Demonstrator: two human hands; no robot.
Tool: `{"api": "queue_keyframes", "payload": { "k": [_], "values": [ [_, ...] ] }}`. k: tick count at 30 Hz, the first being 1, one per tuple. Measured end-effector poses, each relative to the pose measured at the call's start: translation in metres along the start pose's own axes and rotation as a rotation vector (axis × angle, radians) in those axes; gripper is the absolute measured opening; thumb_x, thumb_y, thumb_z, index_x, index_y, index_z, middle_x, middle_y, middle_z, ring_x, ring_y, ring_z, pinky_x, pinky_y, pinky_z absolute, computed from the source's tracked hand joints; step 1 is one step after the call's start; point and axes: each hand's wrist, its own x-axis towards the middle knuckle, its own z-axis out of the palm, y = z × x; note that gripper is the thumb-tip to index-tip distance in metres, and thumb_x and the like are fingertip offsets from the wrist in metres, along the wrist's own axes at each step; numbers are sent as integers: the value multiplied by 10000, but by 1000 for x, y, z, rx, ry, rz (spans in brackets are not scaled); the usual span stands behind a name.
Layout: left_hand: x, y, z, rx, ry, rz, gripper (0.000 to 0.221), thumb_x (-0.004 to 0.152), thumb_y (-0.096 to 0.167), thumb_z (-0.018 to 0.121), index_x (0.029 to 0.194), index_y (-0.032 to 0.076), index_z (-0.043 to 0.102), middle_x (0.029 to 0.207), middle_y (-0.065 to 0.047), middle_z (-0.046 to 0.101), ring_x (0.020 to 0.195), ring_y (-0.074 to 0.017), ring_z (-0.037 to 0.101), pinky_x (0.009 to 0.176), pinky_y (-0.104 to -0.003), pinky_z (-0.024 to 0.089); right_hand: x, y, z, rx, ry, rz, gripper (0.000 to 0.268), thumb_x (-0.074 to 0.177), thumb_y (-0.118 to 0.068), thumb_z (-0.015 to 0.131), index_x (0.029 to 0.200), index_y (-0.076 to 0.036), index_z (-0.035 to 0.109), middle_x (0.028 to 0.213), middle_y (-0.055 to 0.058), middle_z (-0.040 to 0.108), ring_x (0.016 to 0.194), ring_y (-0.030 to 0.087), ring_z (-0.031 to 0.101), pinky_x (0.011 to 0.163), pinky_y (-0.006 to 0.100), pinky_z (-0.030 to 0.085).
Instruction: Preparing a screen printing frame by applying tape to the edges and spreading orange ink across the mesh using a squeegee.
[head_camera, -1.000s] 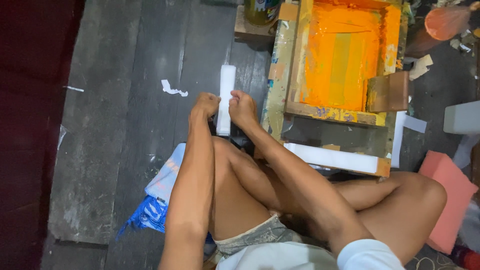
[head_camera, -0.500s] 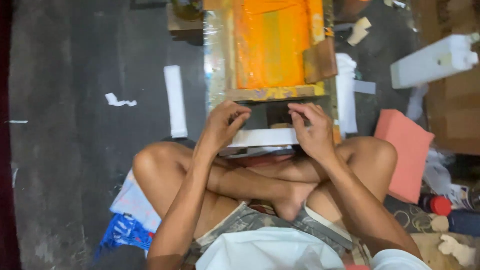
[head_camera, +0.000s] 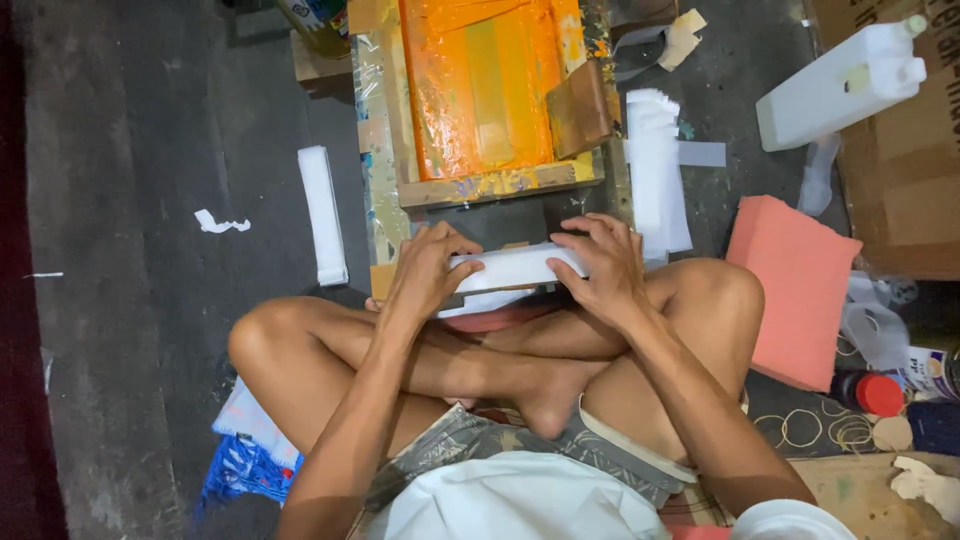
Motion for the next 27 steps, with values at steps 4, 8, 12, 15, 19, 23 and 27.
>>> {"api": "queue_keyframes", "payload": {
  "k": [4, 8, 12, 15, 19, 23, 27],
  "values": [
    [-2, 8, -2, 2, 37, -6, 110, 864, 264, 799, 966, 225, 784, 941, 5, 601, 999, -265, 589, 905, -440, 438, -2, 5, 4, -19, 6, -1, 253, 920, -375, 735, 1142, -253, 739, 1234, -45, 658, 1275, 240, 537, 1009, 416, 368],
    [-4, 11, -6, 22, 45, 9, 74, 891, 283, 773, 942, 230, 766, 952, 5, 618, 1006, -256, 589, 908, -425, 426, -3, 7, 4, 46, 16, 34, 230, 926, -360, 741, 1120, -237, 741, 1217, -29, 659, 1278, 258, 531, 1040, 424, 375],
    [-10, 29, -26, -104, 20, 12, 95, 949, 254, 711, 980, 179, 761, 898, -60, 728, 965, -318, 693, 899, -426, 447, 1, -4, -9, 58, -11, 116, 196, 922, -402, 748, 1039, -249, 710, 1243, -59, 634, 1328, 229, 476, 1059, 443, 308],
    [-10, 35, -32, -136, 42, 49, 68, 931, 225, 727, 965, 172, 754, 872, -80, 761, 933, -340, 719, 871, -426, 475, 17, -27, -34, 14, -103, 39, 261, 926, -454, 728, 1076, -241, 712, 1016, -44, 746, 1100, 184, 653, 1099, 482, 250],
    [-5, 59, -42, -135, 67, 159, 32, 930, 215, 736, 961, 207, 740, 849, -68, 749, 915, -316, 721, 827, -402, 500, 53, -74, -61, 57, -204, -65, 255, 947, -401, 705, 1117, -212, 732, 887, 15, 778, 864, 189, 724, 1020, 451, 362],
    [-5, 54, -56, -270, 97, 202, 51, 919, 126, 739, 958, 156, 754, 864, -98, 770, 913, -341, 737, 855, -410, 533, 65, -68, -70, 208, -290, -95, 148, 992, -254, 639, 1046, -175, 752, 670, 64, 734, 666, 278, 735, 709, 402, 552],
    [-18, 33, -82, -280, 149, 72, 68, 933, 118, 749, 992, 134, 778, 880, -94, 774, 925, -313, 739, 896, -419, 527, 58, -36, -85, 435, -322, 160, 108, 964, -209, 695, 1013, -141, 763, 764, 77, 787, 670, 205, 763, 715, 352, 577]
  ]
}}
